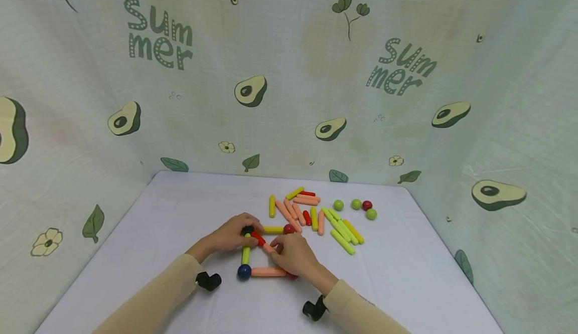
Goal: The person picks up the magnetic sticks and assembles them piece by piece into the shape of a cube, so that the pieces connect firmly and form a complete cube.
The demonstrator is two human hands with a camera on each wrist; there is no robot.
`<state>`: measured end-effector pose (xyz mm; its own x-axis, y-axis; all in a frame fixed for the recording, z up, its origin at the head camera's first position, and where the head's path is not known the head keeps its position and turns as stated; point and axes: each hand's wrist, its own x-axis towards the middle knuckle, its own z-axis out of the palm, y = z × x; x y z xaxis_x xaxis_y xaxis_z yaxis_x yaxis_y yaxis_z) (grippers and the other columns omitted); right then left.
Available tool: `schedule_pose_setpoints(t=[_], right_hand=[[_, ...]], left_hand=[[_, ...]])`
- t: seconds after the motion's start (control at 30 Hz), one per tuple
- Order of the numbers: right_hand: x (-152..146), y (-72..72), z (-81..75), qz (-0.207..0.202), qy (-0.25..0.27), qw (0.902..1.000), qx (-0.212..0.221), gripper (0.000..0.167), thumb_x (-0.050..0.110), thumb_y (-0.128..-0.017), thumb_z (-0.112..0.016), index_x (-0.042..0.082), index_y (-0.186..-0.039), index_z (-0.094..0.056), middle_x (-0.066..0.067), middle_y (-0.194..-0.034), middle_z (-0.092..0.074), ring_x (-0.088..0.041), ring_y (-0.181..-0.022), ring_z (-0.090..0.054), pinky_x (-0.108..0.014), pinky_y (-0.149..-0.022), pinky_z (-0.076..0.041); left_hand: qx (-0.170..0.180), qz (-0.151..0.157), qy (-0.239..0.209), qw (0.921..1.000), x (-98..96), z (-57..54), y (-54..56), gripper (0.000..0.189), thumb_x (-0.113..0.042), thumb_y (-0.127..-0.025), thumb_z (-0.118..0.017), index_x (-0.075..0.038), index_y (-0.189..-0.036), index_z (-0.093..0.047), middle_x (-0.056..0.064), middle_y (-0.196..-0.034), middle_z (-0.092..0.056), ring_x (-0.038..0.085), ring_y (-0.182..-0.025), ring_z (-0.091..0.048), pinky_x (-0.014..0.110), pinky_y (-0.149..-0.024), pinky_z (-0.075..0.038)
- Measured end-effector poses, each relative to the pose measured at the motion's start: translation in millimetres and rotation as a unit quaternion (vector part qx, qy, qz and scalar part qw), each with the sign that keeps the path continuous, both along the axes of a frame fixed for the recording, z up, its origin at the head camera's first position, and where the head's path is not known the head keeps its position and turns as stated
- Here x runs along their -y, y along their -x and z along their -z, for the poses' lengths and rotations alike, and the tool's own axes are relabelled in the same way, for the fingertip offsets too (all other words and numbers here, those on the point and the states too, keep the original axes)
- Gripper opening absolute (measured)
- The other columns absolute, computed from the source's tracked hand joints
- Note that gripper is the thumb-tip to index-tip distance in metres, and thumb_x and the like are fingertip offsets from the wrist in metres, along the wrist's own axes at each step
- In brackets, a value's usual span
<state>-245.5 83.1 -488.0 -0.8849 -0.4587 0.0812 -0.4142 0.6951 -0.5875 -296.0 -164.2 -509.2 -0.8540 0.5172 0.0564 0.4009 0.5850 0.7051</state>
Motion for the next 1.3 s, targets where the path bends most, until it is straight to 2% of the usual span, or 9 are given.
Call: schedule_pose_setpoints(t=[0.23,0.4,0.5,0.6,0.77,0.9,1.0,1.13,1.3], right_hand=[[-6.7,-1.3,-2.0,-0.009,0.011,0.9998,0.016,0.024,0.019,-0.094,-0.079,0.007,-0.115,-0.081,0.004,-0.087,-0.075,-0.003,-0.069,-0.061,-0.021,-0.059,-0.054],[-25.9,0.0,-10.8,-0.013,0.03,0.9994,-0.01,0.023,0.015,-0.097,-0.076,0.007,-0.118,-0.08,0.001,-0.101,-0.076,-0.006,-0.074,-0.061,-0.022,-0.062,-0.054],[-43.8,3.7,-18.7,0.012,0.021,0.9992,-0.032,0.022,0.014,-0.098,-0.076,0.007,-0.119,-0.08,-0.002,-0.107,-0.077,-0.011,-0.079,-0.061,-0.022,-0.064,-0.054],[-66.4,10.7,-23.4,0.054,0.008,0.9973,-0.049,0.022,0.011,-0.096,-0.077,0.008,-0.118,-0.08,-0.002,-0.108,-0.077,-0.016,-0.084,-0.063,-0.023,-0.068,-0.053],[-112.2,27.7,-27.2,0.135,0.002,0.9895,-0.052,0.023,0.01,-0.095,-0.079,0.008,-0.118,-0.08,-0.005,-0.111,-0.076,-0.021,-0.088,-0.064,-0.029,-0.074,-0.056],[-152.1,45.0,-26.6,0.172,-0.014,0.9829,-0.064,0.026,0.011,-0.096,-0.076,0.007,-0.121,-0.078,-0.011,-0.119,-0.075,-0.024,-0.091,-0.064,-0.033,-0.074,-0.056],[-172.9,53.6,-24.5,0.183,-0.022,0.9798,-0.078,0.026,0.009,-0.096,-0.074,0.005,-0.121,-0.077,-0.014,-0.119,-0.075,-0.022,-0.087,-0.064,-0.033,-0.07,-0.054],[-184.4,57.4,-19.5,0.18,-0.026,0.9807,-0.073,0.024,0.007,-0.094,-0.075,0.003,-0.118,-0.077,-0.014,-0.112,-0.075,-0.02,-0.081,-0.062,-0.03,-0.067,-0.054],[-183.8,55.3,-12.5,0.157,-0.034,0.9857,-0.05,0.021,0.006,-0.093,-0.076,0.005,-0.114,-0.079,-0.006,-0.097,-0.071,-0.018,-0.078,-0.058,-0.028,-0.067,-0.052]], left_hand=[[-0.027,-0.038,0.011,0.9989,2.9,-6.5,-15.8,0.039,-0.021,-0.096,-0.082,-0.018,-0.132,-0.07,0.015,-0.151,-0.052,0.039,-0.139,-0.051,0.059,-0.107,-0.05],[-0.032,-0.067,0.016,0.9971,0.3,-10.2,-32.0,0.049,-0.021,-0.094,-0.083,-0.017,-0.139,-0.066,0.016,-0.154,-0.049,0.039,-0.139,-0.052,0.057,-0.105,-0.053],[-0.024,-0.089,0.019,0.9956,-0.1,-10.4,-41.9,0.054,-0.021,-0.093,-0.085,-0.019,-0.142,-0.064,0.013,-0.155,-0.048,0.034,-0.137,-0.054,0.056,-0.108,-0.051],[-0.018,-0.1,0.02,0.9946,1.1,-9.2,-49.2,0.058,-0.021,-0.091,-0.086,-0.021,-0.144,-0.063,0.009,-0.154,-0.049,0.029,-0.132,-0.058,0.051,-0.108,-0.053],[0.007,-0.101,0.008,0.9948,2.0,-8.2,-57.3,0.061,-0.022,-0.089,-0.088,-0.021,-0.145,-0.062,0.008,-0.157,-0.046,0.023,-0.123,-0.06,0.04,-0.097,-0.058],[0.019,-0.099,-0.01,0.9949,2.0,-6.7,-61.8,0.062,-0.022,-0.09,-0.088,-0.021,-0.145,-0.061,0.009,-0.161,-0.043,0.019,-0.117,-0.063,0.035,-0.093,-0.059],[0.024,-0.091,-0.026,0.9952,3.0,-5.5,-64.8,0.061,-0.019,-0.091,-0.086,-0.02,-0.146,-0.06,0.011,-0.163,-0.04,0.015,-0.107,-0.065,0.03,-0.088,-0.059],[0.026,-0.08,-0.041,0.9956,3.6,-6.0,-68.3,0.059,-0.015,-0.093,-0.084,-0.016,-0.147,-0.06,0.015,-0.166,-0.036,0.01,-0.094,-0.064,0.023,-0.081,-0.057],[0.026,-0.079,-0.047,0.9954,2.4,-5.5,-68.5,0.057,-0.013,-0.094,-0.083,-0.015,-0.146,-0.061,0.017,-0.167,-0.035,0.008,-0.092,-0.063,0.021,-0.079,-0.056]])
